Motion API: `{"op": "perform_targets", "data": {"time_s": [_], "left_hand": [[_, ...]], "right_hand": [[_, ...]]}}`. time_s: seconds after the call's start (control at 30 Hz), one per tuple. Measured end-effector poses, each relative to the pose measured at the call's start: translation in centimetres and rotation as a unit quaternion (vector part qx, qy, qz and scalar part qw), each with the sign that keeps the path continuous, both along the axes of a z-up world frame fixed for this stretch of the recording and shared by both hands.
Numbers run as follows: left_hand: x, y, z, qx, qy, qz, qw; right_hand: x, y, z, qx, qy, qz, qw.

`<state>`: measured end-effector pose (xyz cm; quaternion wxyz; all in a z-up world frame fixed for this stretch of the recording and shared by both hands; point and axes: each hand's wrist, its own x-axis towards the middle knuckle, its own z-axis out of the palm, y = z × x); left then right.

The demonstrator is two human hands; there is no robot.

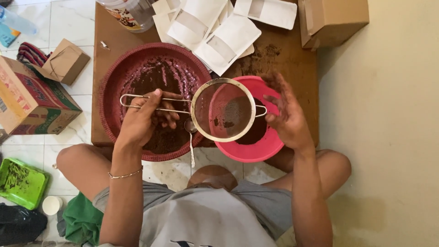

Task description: The person sits on the floor and uses a spoon to scoop a dark brown powder from a large red tray into a metal sieve. They shake the sieve over a pink bowl to sift the powder, then use the spoon to scrape the remaining powder from the sieve back into the tray. This process is repeated multiple times.

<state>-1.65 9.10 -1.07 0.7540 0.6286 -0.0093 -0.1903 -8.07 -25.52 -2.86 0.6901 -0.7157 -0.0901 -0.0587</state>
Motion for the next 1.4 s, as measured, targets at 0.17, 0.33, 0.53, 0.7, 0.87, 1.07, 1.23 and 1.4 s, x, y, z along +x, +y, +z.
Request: {"op": "perform_targets", "data": {"time_s": [0.17, 0.33, 0.53, 0.7, 0.87, 1.07, 1.23, 1.4], "left_hand": [[0.1, 0.5, -0.6, -0.014, 0.016, 0.014, 1.000], [-0.1, 0.5, -0.5, -0.021, 0.038, 0.026, 0.999], [0.3, 0.6, -0.7, -0.020, 0.038, 0.021, 0.999], [0.2, 0.6, -0.4, -0.031, 0.033, 0.028, 0.999], [0.4, 0.2, -0.3, -0.029, 0.026, 0.016, 0.999], [0.4, 0.2, -0.3, -0.028, 0.030, 0.011, 0.999], [0.5, 0.7, -0.9, -0.032, 0.032, 0.000, 0.999], [0.5, 0.6, -0.6, -0.031, 0.021, 0.000, 0.999]], "right_hand": [[-0.2, 0.2, 0.4, -0.047, 0.006, -0.008, 0.999], [-0.3, 0.5, 0.4, -0.030, 0.005, -0.006, 1.000], [0.1, 0.4, 0.6, -0.030, -0.001, -0.003, 1.000], [0.0, 0.5, 0.9, -0.034, -0.011, -0.007, 0.999], [0.0, 0.1, 1.0, -0.045, -0.014, -0.008, 0.999], [0.1, 0.4, 0.9, -0.030, -0.012, -0.002, 0.999], [0.0, 0.1, 0.5, -0.048, -0.008, -0.007, 0.999], [-0.2, -0.1, 0.2, -0.043, -0.003, -0.016, 0.999]]}}
